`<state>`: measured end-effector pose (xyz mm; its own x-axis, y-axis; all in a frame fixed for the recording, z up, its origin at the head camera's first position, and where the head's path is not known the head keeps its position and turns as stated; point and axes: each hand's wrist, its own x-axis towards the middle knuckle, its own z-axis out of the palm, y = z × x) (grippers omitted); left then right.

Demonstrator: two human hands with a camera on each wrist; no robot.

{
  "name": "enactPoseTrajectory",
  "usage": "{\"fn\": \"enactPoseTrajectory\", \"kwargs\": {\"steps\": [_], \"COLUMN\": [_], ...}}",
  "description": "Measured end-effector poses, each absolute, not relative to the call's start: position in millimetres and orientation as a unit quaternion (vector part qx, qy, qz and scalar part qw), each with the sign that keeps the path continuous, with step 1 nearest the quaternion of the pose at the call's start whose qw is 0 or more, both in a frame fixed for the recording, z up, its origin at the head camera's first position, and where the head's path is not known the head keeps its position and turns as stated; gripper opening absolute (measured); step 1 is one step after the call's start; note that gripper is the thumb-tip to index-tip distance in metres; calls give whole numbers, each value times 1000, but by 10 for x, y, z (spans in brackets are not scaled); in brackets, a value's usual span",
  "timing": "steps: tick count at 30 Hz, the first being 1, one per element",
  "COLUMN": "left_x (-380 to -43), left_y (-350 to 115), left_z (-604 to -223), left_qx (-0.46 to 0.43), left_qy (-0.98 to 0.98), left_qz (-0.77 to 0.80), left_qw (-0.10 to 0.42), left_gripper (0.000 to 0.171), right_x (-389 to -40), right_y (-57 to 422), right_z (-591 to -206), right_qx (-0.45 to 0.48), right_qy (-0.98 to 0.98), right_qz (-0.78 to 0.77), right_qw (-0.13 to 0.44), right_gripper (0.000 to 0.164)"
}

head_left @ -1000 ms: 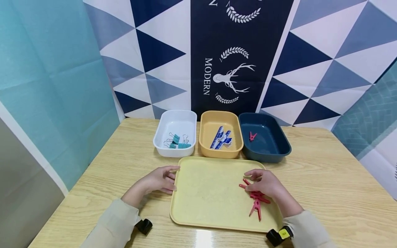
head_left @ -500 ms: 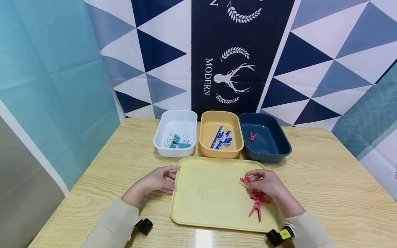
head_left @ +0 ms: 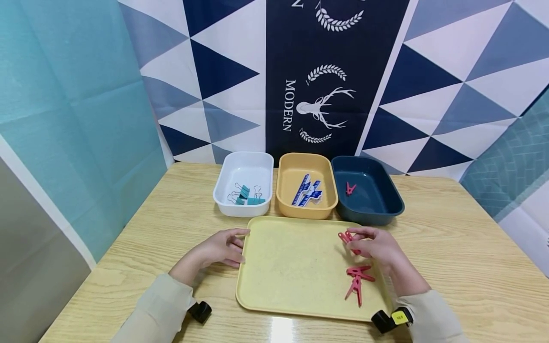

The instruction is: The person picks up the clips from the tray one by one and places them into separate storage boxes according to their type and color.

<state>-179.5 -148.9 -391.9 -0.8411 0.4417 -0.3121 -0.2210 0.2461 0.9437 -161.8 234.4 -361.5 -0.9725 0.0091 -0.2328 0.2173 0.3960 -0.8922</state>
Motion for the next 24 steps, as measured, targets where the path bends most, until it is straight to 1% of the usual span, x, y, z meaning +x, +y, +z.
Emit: {"fn": "enactPoseTrajectory", "kwargs": {"steps": [8, 15, 24], "left_x": [-1793, -1801, -1798], "left_y": [-1480, -1476, -1483], "left_z": [-3891, -3902, -3897], "left_qx": [76, 71, 75], "left_qy": [741, 742, 743], "left_qz": [610, 608, 607], "left_qw": [270, 272, 272], "left_gripper": [76, 75, 75], "right_x": [-1655, -1666, -1694], "right_y": [2413, 2438, 2483], "right_z": [-3581, -3521, -3494], "right_qx": [55, 62, 78], "right_qy": [801, 810, 812], "right_qz": [-590, -578, -575], "right_qw": [88, 73, 70], "right_gripper": [45, 45, 47]}}
